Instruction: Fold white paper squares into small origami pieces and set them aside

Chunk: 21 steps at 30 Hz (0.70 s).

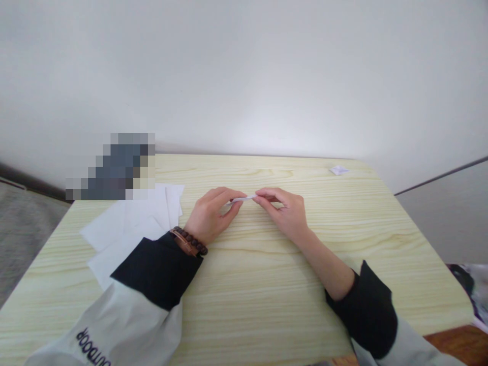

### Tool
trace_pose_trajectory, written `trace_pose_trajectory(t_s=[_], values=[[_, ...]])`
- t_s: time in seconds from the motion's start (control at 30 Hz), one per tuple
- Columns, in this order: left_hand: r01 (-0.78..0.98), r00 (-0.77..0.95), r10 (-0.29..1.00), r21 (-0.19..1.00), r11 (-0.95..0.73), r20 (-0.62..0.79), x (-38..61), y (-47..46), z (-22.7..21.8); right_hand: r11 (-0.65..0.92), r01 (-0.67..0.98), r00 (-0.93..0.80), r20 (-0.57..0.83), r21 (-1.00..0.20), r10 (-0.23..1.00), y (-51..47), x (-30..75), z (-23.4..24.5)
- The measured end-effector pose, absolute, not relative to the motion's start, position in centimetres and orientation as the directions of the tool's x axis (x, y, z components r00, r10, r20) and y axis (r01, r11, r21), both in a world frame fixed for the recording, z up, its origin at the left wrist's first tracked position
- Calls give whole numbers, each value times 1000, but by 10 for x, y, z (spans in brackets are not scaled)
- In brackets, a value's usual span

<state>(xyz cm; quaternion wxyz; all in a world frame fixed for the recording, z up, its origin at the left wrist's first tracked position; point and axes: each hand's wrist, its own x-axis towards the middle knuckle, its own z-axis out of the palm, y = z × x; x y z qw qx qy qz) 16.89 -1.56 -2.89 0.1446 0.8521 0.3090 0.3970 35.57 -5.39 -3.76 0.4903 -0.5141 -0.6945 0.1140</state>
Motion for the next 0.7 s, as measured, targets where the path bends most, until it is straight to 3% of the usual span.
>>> trace_pose_trajectory(t_s=[0.17,0.4,0.7], values=[[331,503,694,627,-705,514,171,-17,-23,518,590,-81,593,-619,801,-56,355,-36],[311,437,842,826,-471,316,172,-19,-20,470,500,-38,524,-727,851,-58,352,-36],[215,456,885,954,-210,92,171,-17,-23,523,465,-100,545,-714,832,-60,350,-31]])
